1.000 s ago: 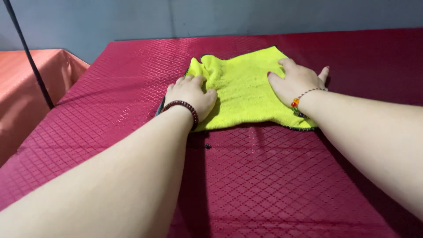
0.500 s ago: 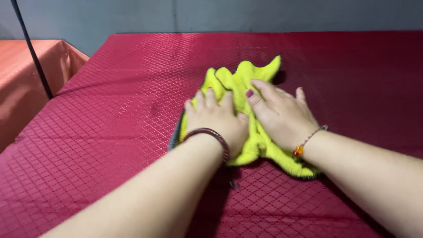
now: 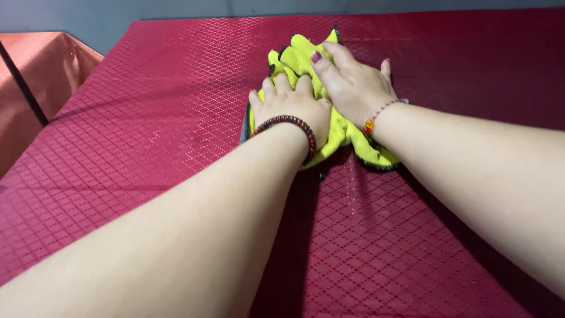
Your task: Wiping a table covered with a red tablecloth using a yellow cloth.
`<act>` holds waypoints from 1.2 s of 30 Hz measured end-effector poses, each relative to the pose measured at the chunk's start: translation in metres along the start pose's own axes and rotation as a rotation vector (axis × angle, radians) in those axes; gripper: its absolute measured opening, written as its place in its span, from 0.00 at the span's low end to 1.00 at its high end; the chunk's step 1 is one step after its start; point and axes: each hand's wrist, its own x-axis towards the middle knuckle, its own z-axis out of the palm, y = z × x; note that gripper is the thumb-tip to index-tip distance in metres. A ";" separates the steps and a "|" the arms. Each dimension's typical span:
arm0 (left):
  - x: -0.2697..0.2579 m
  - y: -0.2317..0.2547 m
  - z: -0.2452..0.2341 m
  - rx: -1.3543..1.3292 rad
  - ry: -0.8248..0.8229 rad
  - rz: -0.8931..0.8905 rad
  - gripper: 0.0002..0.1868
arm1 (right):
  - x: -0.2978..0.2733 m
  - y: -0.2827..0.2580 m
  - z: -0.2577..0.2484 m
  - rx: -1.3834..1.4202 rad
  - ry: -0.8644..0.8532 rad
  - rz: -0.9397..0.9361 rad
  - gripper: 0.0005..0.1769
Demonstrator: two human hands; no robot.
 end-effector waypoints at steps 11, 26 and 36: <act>0.014 -0.038 -0.006 -0.126 0.111 0.081 0.34 | -0.005 -0.006 -0.020 -0.123 0.008 0.262 0.40; -0.070 -0.052 -0.028 0.041 0.009 -0.038 0.38 | -0.097 0.005 -0.056 -0.314 -0.078 0.296 0.36; -0.103 -0.005 -0.027 0.036 -0.149 0.035 0.38 | -0.117 -0.027 -0.024 0.043 -0.159 -0.114 0.45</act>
